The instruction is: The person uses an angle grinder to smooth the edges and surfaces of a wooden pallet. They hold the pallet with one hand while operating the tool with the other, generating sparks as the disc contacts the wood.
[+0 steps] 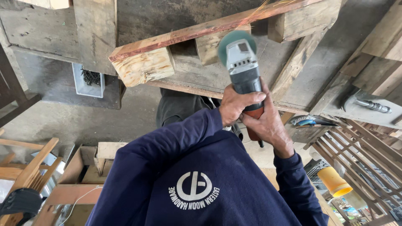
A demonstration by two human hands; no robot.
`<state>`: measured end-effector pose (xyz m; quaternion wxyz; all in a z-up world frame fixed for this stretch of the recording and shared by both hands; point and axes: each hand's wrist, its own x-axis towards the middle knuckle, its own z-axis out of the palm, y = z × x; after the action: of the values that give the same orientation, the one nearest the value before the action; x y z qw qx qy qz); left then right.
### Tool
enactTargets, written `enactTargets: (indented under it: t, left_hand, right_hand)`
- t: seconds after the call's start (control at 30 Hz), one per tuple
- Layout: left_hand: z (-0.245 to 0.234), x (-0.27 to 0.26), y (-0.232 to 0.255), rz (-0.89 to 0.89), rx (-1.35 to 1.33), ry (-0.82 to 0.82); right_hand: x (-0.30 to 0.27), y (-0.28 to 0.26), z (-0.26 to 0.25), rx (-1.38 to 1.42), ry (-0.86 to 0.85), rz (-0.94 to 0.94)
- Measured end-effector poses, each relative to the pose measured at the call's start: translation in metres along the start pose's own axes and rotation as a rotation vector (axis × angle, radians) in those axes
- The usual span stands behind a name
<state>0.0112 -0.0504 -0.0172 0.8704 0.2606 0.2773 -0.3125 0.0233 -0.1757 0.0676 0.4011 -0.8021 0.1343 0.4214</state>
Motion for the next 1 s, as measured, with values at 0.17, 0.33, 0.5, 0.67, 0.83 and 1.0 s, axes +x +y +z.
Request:
enactTargets:
  t: [0.17, 0.33, 0.5, 0.67, 0.83, 1.0]
  left_hand:
    - [0.002, -0.001, 0.000, 0.000, -0.058, -0.049]
    - [0.000, -0.002, -0.003, -0.010, -0.020, -0.049]
    - [0.002, 0.000, -0.001, -0.026, -0.055, -0.038]
    - [0.005, -0.002, 0.002, -0.060, -0.052, -0.056]
    - [0.003, -0.009, 0.006, -0.051, -0.052, -0.035]
    - [0.004, -0.005, 0.006, -0.062, -0.066, -0.069]
  right_hand:
    - [-0.002, -0.006, 0.001, -0.028, 0.032, -0.023]
    - [-0.005, -0.009, 0.002, 0.093, 0.023, 0.005]
    - [-0.005, -0.013, 0.000, -0.121, 0.054, 0.014]
    - [-0.008, -0.013, 0.000, 0.069, 0.060, 0.034]
    - [-0.007, -0.011, 0.001, -0.101, 0.025, 0.091]
    - [-0.007, -0.010, 0.003, 0.179, 0.029, 0.026]
